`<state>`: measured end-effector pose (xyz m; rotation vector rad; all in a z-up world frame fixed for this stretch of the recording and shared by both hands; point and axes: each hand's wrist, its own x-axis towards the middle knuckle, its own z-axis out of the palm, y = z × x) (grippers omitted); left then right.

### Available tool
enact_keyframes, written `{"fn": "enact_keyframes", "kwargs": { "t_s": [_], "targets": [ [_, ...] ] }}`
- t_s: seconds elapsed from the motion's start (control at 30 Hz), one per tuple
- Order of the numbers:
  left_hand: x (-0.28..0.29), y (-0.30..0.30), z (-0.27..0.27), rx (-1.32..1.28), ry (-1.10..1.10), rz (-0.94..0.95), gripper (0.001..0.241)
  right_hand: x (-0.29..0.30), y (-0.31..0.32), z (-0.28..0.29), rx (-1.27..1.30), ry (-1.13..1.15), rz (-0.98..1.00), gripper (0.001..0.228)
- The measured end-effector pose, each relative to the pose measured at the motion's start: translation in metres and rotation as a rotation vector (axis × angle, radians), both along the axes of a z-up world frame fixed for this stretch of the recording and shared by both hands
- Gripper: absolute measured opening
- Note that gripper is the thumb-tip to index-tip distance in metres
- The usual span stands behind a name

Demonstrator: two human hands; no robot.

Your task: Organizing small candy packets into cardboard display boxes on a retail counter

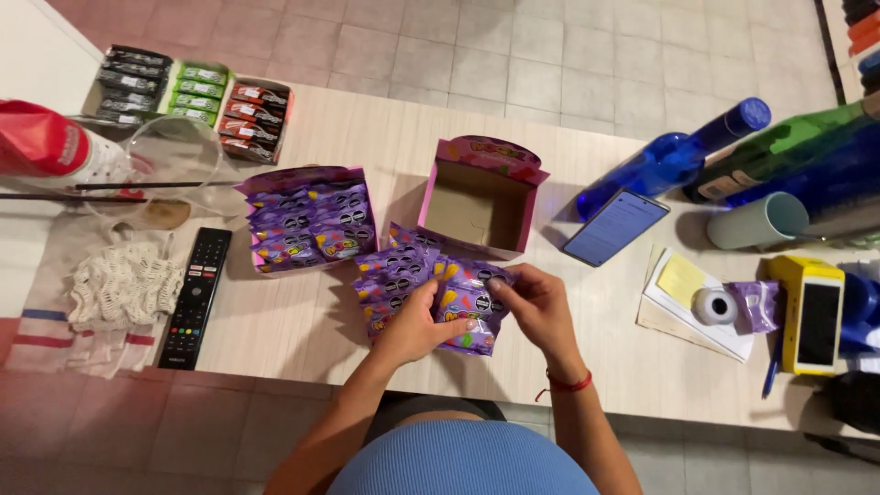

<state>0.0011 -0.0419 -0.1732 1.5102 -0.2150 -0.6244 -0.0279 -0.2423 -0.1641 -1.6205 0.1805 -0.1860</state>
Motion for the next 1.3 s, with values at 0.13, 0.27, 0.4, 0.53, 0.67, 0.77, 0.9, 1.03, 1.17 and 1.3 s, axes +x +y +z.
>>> {"fn": "enact_keyframes", "kwargs": {
  "t_s": [0.13, 0.27, 0.4, 0.53, 0.67, 0.77, 0.9, 1.03, 1.17, 1.3],
  "targets": [
    [0.014, 0.000, -0.030, 0.043, -0.053, 0.006, 0.076, 0.036, -0.015, 0.005, -0.089, -0.066, -0.139, 0.014],
    [0.027, 0.003, -0.033, 0.260, -0.100, -0.017, 0.054, 0.094, -0.028, -0.014, -0.363, -0.244, -0.220, 0.010],
    [0.033, 0.004, -0.039, 0.221, -0.122, 0.011, 0.038, 0.152, -0.035, -0.066, -0.562, -0.198, -0.158, 0.014],
    [0.034, 0.009, -0.034, 0.201, -0.096, 0.004, 0.037, 0.174, -0.026, -0.078, -0.649, -0.106, -0.147, 0.012],
    [0.039, 0.008, -0.035, 0.185, -0.074, 0.022, 0.038, 0.182, -0.019, -0.067, -0.832, -0.037, -0.159, 0.015],
    [0.042, 0.007, -0.034, 0.163, -0.064, 0.044, 0.035, 0.174, -0.013, -0.052, -1.055, -0.036, -0.163, 0.028],
    [0.055, 0.009, -0.036, 0.129, -0.091, 0.112, 0.030, 0.155, -0.011, -0.028, -0.982, 0.144, -0.200, 0.047],
    [0.067, 0.005, -0.030, 0.123, -0.119, 0.165, 0.030, 0.117, -0.015, -0.007, -0.746, -0.035, -0.187, 0.027],
    [0.074, -0.002, -0.019, 0.040, -0.164, 0.213, 0.032, 0.093, -0.004, 0.013, -0.114, 0.124, 0.136, 0.022],
    [0.083, -0.011, -0.016, 0.238, -0.418, 0.368, 0.033, 0.098, 0.006, 0.018, -0.122, 0.022, -0.009, 0.014]
  ]
}}
